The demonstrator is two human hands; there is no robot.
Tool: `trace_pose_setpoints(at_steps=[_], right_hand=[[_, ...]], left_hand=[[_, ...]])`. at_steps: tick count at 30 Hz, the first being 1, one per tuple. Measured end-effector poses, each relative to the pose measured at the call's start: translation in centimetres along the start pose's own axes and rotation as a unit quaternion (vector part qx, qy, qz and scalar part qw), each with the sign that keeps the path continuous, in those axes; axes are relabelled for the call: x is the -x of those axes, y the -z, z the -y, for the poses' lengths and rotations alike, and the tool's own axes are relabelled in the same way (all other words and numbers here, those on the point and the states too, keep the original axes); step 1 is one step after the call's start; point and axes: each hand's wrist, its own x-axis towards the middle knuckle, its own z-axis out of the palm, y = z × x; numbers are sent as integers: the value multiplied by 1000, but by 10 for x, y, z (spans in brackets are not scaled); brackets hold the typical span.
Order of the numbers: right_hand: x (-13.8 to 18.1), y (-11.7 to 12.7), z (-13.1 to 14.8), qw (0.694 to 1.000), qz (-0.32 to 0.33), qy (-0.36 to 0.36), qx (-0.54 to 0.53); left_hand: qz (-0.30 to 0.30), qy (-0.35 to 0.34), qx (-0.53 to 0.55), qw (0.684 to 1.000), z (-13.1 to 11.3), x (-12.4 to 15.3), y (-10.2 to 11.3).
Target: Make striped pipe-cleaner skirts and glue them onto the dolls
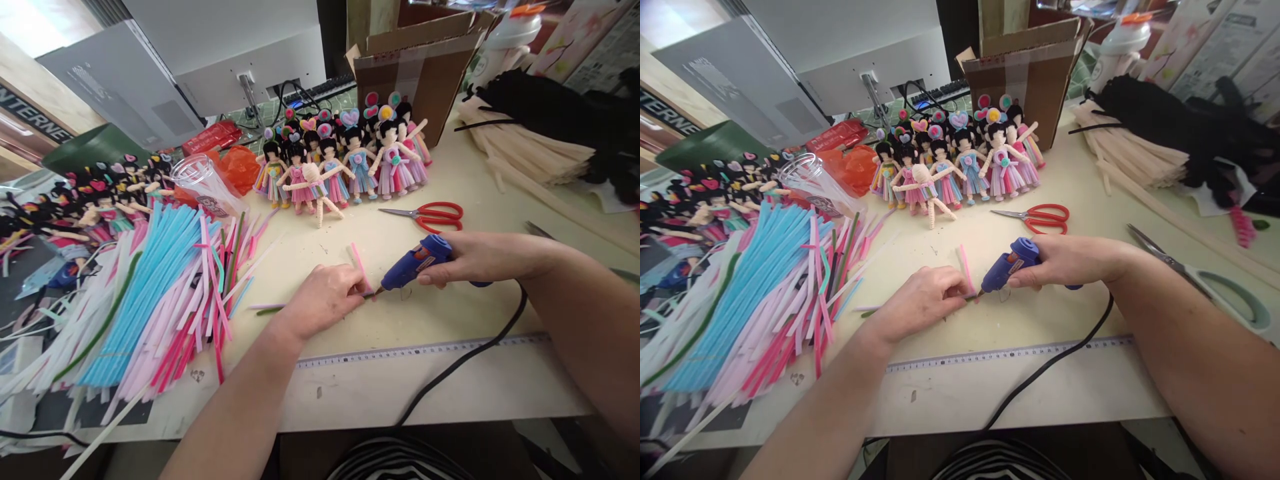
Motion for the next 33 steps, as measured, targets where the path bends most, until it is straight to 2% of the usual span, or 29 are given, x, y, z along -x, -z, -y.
trace_pose_setpoints(at_steps=[10, 16, 21, 25, 33], right_hand=[[-5, -6, 1, 1000, 9, -10, -1], [-1, 0, -3, 1000, -21, 4, -3], [-2, -4, 3, 1000, -2, -8, -20], [-1, -7, 7, 999, -18, -20, -31], [-8, -7, -1, 1000, -8, -15, 2]], left_hand=[[-11, -13, -48, 999, 3, -1, 1], [-15, -30, -24, 999, 2, -3, -1], [-15, -28, -38, 999, 3, -3, -1], [-12, -24, -46, 999, 1, -3, 0], [-18, -15, -29, 999, 1, -3, -1]])
